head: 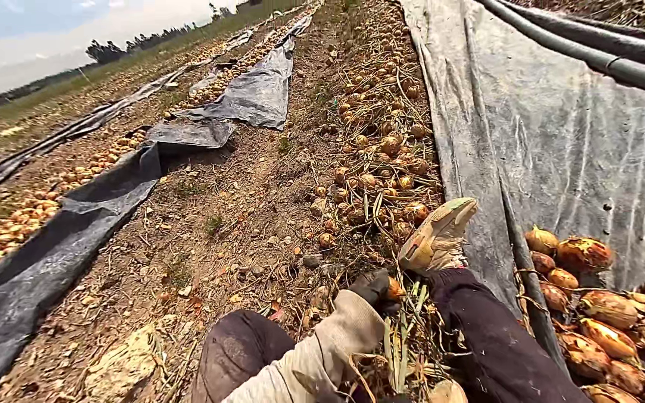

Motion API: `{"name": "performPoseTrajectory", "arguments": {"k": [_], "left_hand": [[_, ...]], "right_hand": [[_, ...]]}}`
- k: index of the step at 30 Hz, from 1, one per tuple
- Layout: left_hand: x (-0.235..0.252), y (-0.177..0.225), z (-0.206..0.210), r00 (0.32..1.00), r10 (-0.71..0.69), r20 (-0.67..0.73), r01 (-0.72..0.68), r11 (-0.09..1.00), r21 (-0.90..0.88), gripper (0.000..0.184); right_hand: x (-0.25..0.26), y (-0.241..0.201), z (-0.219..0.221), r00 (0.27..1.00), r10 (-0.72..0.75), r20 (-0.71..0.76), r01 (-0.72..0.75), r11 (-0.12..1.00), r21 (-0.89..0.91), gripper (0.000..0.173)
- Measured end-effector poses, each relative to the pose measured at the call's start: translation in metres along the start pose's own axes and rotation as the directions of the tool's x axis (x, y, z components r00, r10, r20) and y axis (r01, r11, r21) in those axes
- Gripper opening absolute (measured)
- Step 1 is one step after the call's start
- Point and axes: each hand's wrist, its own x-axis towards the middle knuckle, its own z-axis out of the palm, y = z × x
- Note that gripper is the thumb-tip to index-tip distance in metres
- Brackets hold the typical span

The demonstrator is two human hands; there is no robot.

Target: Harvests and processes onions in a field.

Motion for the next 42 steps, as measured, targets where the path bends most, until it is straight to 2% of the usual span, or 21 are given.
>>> {"name": "performPoseTrajectory", "arguments": {"k": [2, 3, 5, 6, 8, 10, 13, 15, 16, 18, 19, 20, 21, 24, 26, 29, 33, 35, 39, 41, 42], "left_hand": [[-0.009, 0.032, 0.029, 0.958, 0.15, 0.246, -0.179, 0.979, 0.101, 0.046], [-0.004, 0.045, 0.032, 0.942, 0.212, 0.26, -0.262, 0.949, 0.177, 0.055], [0.032, 0.063, 0.008, 0.922, 0.372, 0.107, -0.381, 0.824, 0.419, 0.048], [0.061, 0.07, -0.018, 0.898, 0.441, -0.015, -0.355, 0.742, 0.569, 0.042], [0.117, 0.08, -0.079, 0.846, 0.481, -0.23, -0.064, 0.52, 0.852, 0.046], [0.163, 0.079, -0.133, 0.884, 0.376, -0.276, 0.197, 0.234, 0.952, 0.061], [0.217, 0.061, -0.173, 0.962, 0.173, -0.213, 0.213, 0.019, 0.977, 0.047], [0.229, 0.056, -0.179, 0.963, 0.125, -0.238, 0.234, 0.049, 0.971, 0.043], [0.223, 0.059, -0.177, 0.96, 0.109, -0.258, 0.256, 0.032, 0.966, 0.046], [0.188, 0.068, -0.17, 0.959, 0.095, -0.268, 0.281, -0.185, 0.942, 0.063], [0.172, 0.07, -0.17, 0.961, 0.111, -0.253, 0.271, -0.207, 0.94, 0.067], [0.156, 0.07, -0.172, 0.963, 0.136, -0.234, 0.253, -0.145, 0.956, 0.065], [0.136, 0.07, -0.169, 0.961, 0.151, -0.232, 0.233, 0.01, 0.972, 0.059], [0.066, 0.06, -0.147, 0.983, 0.121, -0.137, 0.039, 0.597, 0.802, 0.05], [0.019, 0.05, -0.125, 0.998, 0.068, -0.008, -0.045, 0.744, 0.667, 0.055], [-0.022, 0.035, -0.102, 0.962, -0.094, 0.258, -0.136, 0.654, 0.744, 0.061], [-0.052, 0.02, -0.078, 0.876, -0.16, 0.454, -0.422, 0.199, 0.884, 0.052], [-0.064, 0.018, -0.071, 0.877, -0.094, 0.471, -0.463, 0.092, 0.881, 0.05], [-0.074, 0.014, -0.061, 0.93, 0.06, 0.363, -0.368, 0.202, 0.908, 0.052], [-0.059, 0.014, -0.077, 0.991, 0.122, 0.053, -0.099, 0.404, 0.909, 0.048], [-0.051, 0.012, -0.088, 0.985, 0.124, -0.119, 0.027, 0.573, 0.819, 0.038]], "right_hand": [[0.004, 0.009, 0.003, 1.0, 0.011, -0.027, -0.006, 0.981, 0.192, 0.071], [0.005, 0.016, 0.003, 0.997, 0.065, -0.028, -0.054, 0.956, 0.289, 0.064], [0.012, 0.024, -0.005, 0.973, 0.228, 0.04, -0.223, 0.874, 0.432, 0.046], [0.015, 0.038, -0.008, 0.958, 0.283, 0.055, -0.275, 0.839, 0.469, 0.04], [0.022, 0.066, -0.013, 0.925, 0.374, 0.067, -0.353, 0.779, 0.519, 0.038], [0.029, 0.077, -0.015, 0.868, 0.492, 0.069, -0.437, 0.69, 0.577, 0.036], [0.035, 0.094, -0.012, 0.83, 0.546, 0.116, -0.509, 0.655, 0.559, 0.038], [0.037, 0.098, -0.01, 0.834, 0.537, 0.127, -0.521, 0.692, 0.5, 0.039], [0.039, 0.092, -0.012, 0.834, 0.538, 0.123, -0.525, 0.704, 0.478, 0.038], [0.045, 0.078, -0.016, 0.83, 0.55, 0.091, -0.528, 0.723, 0.446, 0.038], [0.046, 0.08, -0.016, 0.832, 0.551, 0.062, -0.52, 0.738, 0.429, 0.04], [0.045, 0.09, -0.014, 0.842, 0.539, 0.028, -0.5, 0.759, 0.417, 0.043], [0.044, 0.099, -0.012, 0.851, 0.525, -0.013, -0.477, 0.783, 0.399, 0.047], [0.043, 0.108, -0.006, 0.866, 0.49, -0.098, -0.458, 0.857, 0.237, 0.066], [0.037, 0.102, -0.001, 0.878, 0.473, -0.072, -0.461, 0.877, 0.133, 0.068], [0.024, 0.087, 0.007, 0.886, 0.464, -0.01, -0.464, 0.886, 0.029, 0.056], [0.014, 0.088, 0.013, 0.917, 0.397, 0.04, -0.39, 0.913, -0.124, 0.066], [0.005, 0.082, 0.011, 0.921, 0.387, 0.041, -0.376, 0.912, -0.162, 0.061], [-0.023, 0.065, 0.005, 0.955, 0.298, -0.008, -0.297, 0.954, 0.041, 0.048], [-0.033, 0.028, -0.008, 0.958, 0.285, 0.009, -0.277, 0.92, 0.277, 0.035], [-0.037, 0.006, -0.014, 0.954, 0.3, -0.022, -0.275, 0.9, 0.338, 0.033]]}}
